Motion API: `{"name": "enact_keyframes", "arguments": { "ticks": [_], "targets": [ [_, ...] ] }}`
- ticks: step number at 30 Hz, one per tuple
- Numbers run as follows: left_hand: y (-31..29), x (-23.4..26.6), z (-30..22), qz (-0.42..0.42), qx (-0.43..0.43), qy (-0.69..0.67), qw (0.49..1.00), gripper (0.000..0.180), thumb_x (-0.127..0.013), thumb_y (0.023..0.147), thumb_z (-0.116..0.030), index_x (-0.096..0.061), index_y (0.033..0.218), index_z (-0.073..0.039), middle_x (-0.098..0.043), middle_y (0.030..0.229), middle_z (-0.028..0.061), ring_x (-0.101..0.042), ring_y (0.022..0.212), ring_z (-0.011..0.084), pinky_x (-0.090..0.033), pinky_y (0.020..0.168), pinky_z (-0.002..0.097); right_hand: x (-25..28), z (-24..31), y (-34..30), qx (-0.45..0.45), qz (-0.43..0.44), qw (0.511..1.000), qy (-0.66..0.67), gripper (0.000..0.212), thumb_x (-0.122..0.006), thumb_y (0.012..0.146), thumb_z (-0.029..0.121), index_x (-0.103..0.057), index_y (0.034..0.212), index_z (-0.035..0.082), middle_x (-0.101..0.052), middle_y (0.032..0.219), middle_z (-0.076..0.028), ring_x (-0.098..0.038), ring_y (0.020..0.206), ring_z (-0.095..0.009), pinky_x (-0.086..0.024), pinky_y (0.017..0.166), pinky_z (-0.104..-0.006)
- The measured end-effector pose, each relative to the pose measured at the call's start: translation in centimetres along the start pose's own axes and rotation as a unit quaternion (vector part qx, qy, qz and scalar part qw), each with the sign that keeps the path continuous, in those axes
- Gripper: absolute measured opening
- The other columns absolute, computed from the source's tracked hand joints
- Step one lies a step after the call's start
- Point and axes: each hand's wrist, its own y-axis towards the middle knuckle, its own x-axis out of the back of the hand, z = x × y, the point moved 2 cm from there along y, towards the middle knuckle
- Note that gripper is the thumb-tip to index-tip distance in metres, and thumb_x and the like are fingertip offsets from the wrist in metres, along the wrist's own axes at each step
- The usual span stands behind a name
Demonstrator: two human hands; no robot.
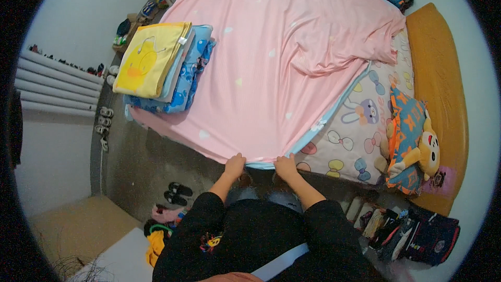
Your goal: The person spreads a pink blanket over the bed, folds a yellow and blue comforter, and arranges a pillow and several stuffed animals including a monkey, a carrot, and a bear.
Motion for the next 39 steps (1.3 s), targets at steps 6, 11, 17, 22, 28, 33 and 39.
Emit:
{"name": "enact_keyframes", "arguments": {
  "ticks": [6,11,17,22,28,33,39],
  "targets": [
    [-1.2,-2.2,-2.0,0.014,-0.009,0.068,0.998,0.014,-0.053,0.076,-0.01,-0.065,0.084,-0.009,-0.057,0.091,0.0104,-0.056,0.089,0.0289,-0.048,0.072,0.0418,-1.8,-1.3,-3.3,0.038,0.116,0.992,0.015,0.014,-0.054,0.078,0.02,-0.067,0.076,0.014,-0.064,0.077,-0.006,-0.063,0.075,-0.024,-0.035,0.081,-0.0505],
    [-1.5,-2.8,-6.6,0.045,0.03,0.098,0.994,0.019,-0.061,0.072,-0.014,-0.064,0.091,-0.014,-0.06,0.094,0.0068,-0.054,0.095,0.0274,-0.04,0.085,0.0459,-2.3,-3.7,-5.6,0.049,0.069,0.991,0.105,0.015,-0.058,0.076,0.024,-0.066,0.074,0.011,-0.063,0.075,-0.01,-0.062,0.072,-0.03,-0.044,0.07,-0.0461],
    [0.3,-3.1,-15.9,-0.024,-0.117,0.002,0.993,0.03,-0.063,0.068,-0.01,-0.061,0.097,-0.012,-0.063,0.085,0.0102,-0.06,0.092,0.0287,-0.042,0.085,0.0465,-1.3,-4.8,-5.3,0.114,0.021,0.984,0.136,0.02,-0.06,0.076,0.029,-0.066,0.079,0.01,-0.062,0.075,-0.011,-0.062,0.071,-0.03,-0.047,0.061,-0.0443],
    [0.4,-4.9,-16.8,0.065,-0.047,-0.077,0.994,0.023,-0.054,0.073,-0.007,-0.064,0.095,-0.007,-0.064,0.088,0.0171,-0.06,0.086,0.0362,-0.047,0.075,0.0452,-0.8,-7.7,-6.3,0.082,0.04,0.992,0.093,0.013,-0.06,0.073,0.022,-0.066,0.08,0.013,-0.062,0.078,-0.008,-0.062,0.077,-0.028,-0.045,0.065,-0.0429],
    [-0.4,-3.0,-15.5,0.052,-0.028,-0.134,0.989,0.019,-0.052,0.073,-0.007,-0.063,0.089,-0.004,-0.064,0.087,0.0198,-0.059,0.087,0.0381,-0.046,0.075,0.0458,1.6,-11.4,-6.6,0.03,-0.051,0.998,0.018,0.012,-0.057,0.074,0.018,-0.065,0.082,0.013,-0.063,0.09,-0.008,-0.061,0.083,-0.03,-0.043,0.074,-0.046],
    [-0.6,-3.8,-14.9,0.084,-0.058,-0.098,0.99,0.019,-0.049,0.077,-0.006,-0.052,0.095,-0.002,-0.063,0.089,0.0227,-0.059,0.086,0.0411,-0.046,0.074,0.0476,0.5,-11.0,-8.0,0.003,0.04,0.998,0.053,0.013,-0.055,0.078,0.019,-0.062,0.081,0.009,-0.065,0.083,-0.015,-0.063,0.081,-0.032,-0.042,0.082,-0.0487],
    [-3.0,-4.6,-14.5,0.155,-0.019,-0.109,0.982,0.029,-0.054,0.08,-0.018,-0.047,0.105,-0.005,-0.063,0.09,0.0217,-0.06,0.088,0.0404,-0.047,0.073,0.0477,-1.6,-7.0,-12.9,-0.031,0.07,0.988,0.132,0.014,-0.048,0.079,0.013,-0.059,0.079,0.004,-0.063,0.076,-0.018,-0.062,0.074,-0.038,-0.048,0.066,-0.0479]
  ]
}}
